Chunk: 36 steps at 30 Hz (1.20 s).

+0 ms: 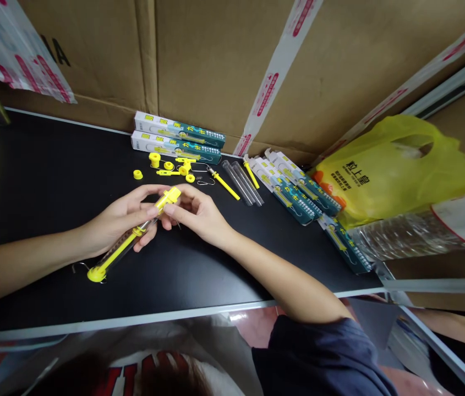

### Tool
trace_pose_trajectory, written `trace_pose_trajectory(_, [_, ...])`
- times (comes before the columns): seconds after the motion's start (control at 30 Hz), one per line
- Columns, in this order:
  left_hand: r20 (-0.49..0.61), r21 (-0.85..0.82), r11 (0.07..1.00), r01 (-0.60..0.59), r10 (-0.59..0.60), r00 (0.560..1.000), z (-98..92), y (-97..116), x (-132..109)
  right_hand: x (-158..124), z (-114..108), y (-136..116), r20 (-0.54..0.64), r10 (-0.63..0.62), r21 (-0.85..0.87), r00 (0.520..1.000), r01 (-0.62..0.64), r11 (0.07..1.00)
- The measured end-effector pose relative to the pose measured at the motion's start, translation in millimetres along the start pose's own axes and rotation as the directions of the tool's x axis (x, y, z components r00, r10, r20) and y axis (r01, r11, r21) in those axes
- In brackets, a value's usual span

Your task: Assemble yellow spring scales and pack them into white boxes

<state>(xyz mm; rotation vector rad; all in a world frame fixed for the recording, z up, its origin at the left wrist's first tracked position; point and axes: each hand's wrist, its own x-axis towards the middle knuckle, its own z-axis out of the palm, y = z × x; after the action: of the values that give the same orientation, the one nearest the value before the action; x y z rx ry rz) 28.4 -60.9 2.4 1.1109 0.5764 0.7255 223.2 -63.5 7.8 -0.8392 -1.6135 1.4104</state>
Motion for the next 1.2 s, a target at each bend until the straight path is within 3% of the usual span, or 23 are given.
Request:
trace_pose_trajectory(0.1, [-0.030,-0.011,1.000,-0.007,0.007,1.000,2.5,2,0,2,-2,-1,-0.015,0.026,0.017,1.000,-0.026,1.000])
trace_pose_trajectory(0.3, [-0.004,-0.039,0.996,0.077,-0.077,0.997,3.2,0,-1,8,-21,-9,-0.206,0.020,0.209,0.978,0.024,0.978])
trace_pose_trajectory(0.47, [0.082,-0.061,0.986,0.156,-0.151,0.985,0.8,-3,-2,9,-36,-20,-0.264,-0.019,0.182,0.964,0.069,0.981])
trace_pose_trajectory(0.8, [0.186,0.012,0.977,0.214,-0.212,0.959,0.9,3,-3,8,-41,-27,-0.336,-0.032,0.097,0.941,0.068,0.993])
trace_pose_trajectory(1.0, [0.066,-0.042,0.966,0.254,-0.251,0.966,4.4,6,-1,9,-49,-30,-0.383,-0.181,-0.017,0.906,0.189,0.982])
trace_pose_trajectory(1.2, [-0.128,0.053,0.968,0.244,-0.236,0.963,10.6,8,-1,-2,-40,-38,-0.372,-0.384,-0.239,0.845,0.312,0.919])
